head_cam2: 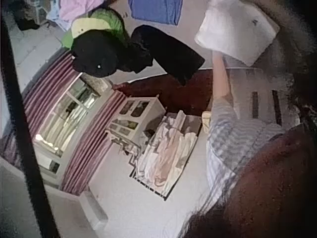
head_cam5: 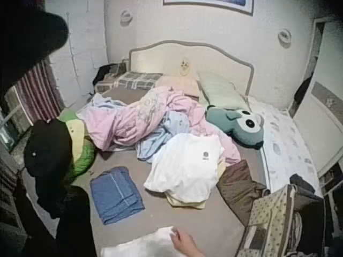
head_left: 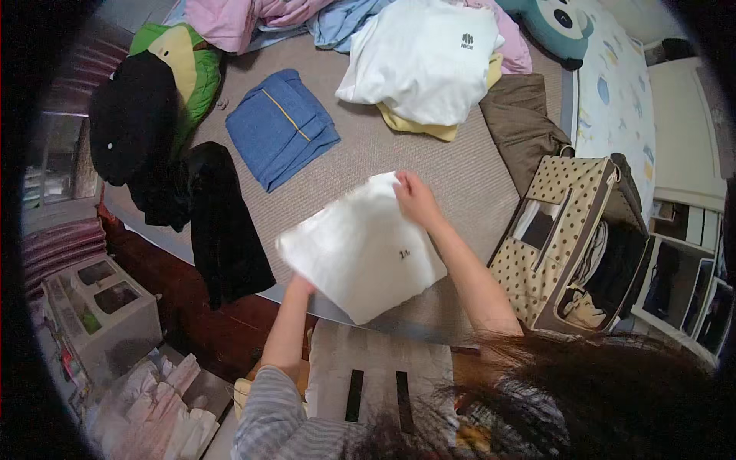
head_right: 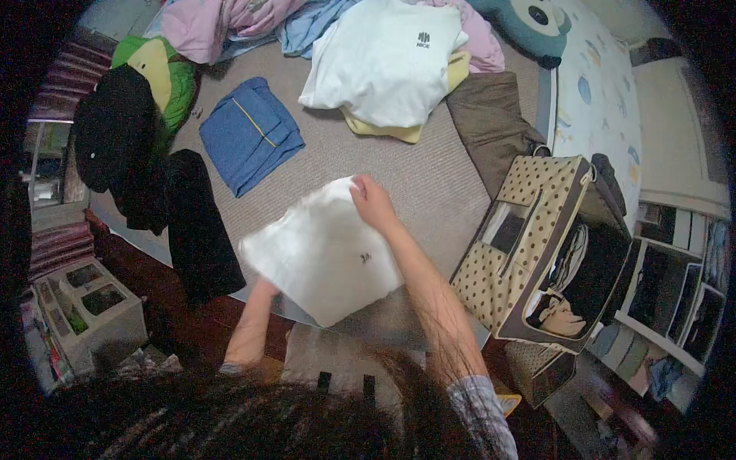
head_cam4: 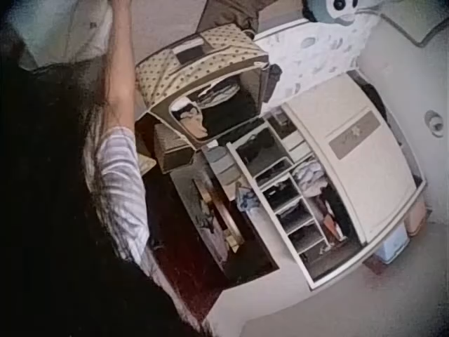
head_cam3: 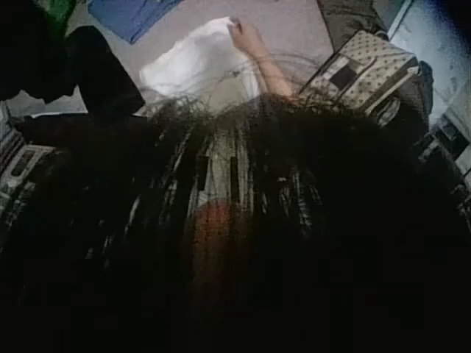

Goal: Folding various items of clothing and placing them into a storage box on a bed.

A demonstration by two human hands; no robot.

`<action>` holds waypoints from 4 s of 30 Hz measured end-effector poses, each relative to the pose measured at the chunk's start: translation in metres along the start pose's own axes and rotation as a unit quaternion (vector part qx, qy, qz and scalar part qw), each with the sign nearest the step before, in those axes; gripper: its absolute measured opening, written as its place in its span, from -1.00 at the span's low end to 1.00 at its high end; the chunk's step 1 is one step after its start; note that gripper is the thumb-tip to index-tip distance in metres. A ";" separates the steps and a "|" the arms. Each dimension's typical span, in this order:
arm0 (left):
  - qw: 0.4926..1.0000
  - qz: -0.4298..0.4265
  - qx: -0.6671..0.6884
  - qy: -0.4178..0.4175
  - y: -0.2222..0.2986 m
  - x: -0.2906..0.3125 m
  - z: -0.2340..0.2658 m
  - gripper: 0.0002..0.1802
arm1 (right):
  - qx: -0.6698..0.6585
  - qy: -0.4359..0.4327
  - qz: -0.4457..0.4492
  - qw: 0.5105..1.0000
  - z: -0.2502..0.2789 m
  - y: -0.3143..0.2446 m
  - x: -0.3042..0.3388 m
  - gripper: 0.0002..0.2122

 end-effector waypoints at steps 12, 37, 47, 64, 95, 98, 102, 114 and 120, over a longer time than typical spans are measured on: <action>0.990 0.003 -0.118 0.074 -0.026 0.008 0.017 -0.57 | 0.075 -0.004 -0.134 0.988 -0.013 0.117 0.065 -0.62; 0.935 0.038 -0.333 0.113 -0.166 0.115 0.026 -0.71 | -0.005 -0.066 -0.273 0.960 -0.002 0.190 0.310 -0.65; 0.931 -0.036 -0.334 0.142 -0.071 0.143 -0.033 -0.56 | -0.040 0.197 -0.308 0.930 -0.018 0.219 0.404 -0.68; 0.832 -0.111 -0.536 0.090 -0.019 0.012 -0.056 -0.58 | -0.103 0.117 -0.323 0.933 0.046 0.109 0.205 -0.59; 0.698 -0.258 -0.596 0.301 0.023 -0.050 -0.020 -0.80 | -0.008 0.350 -0.299 0.888 0.042 0.159 0.169 -0.68; 0.488 -0.509 -0.684 0.188 0.016 0.017 -0.140 -0.83 | 0.262 0.436 -0.124 0.852 0.049 0.123 0.201 -0.61; 0.399 -0.350 -0.843 -0.091 -0.073 0.038 -0.164 -0.57 | 0.405 0.133 -0.041 0.904 -0.026 0.091 0.205 -0.50; 0.660 -0.218 -0.712 0.104 -0.024 0.012 -0.021 -0.25 | -0.043 0.297 -0.261 0.918 0.029 0.154 0.255 -0.37; 0.792 -0.095 -0.584 0.152 -0.050 -0.005 -0.055 -0.36 | 0.128 0.252 -0.354 0.891 0.031 0.156 0.234 -0.43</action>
Point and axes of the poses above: each hand's wrist, its own x-axis away from the middle knuckle, its own z-axis out of the back of the hand, y = z × x, the point moved 4 cm from there along -x, towards the middle knuckle, and after that the axes turned 4 degrees about -x, right-handed, at the moved point
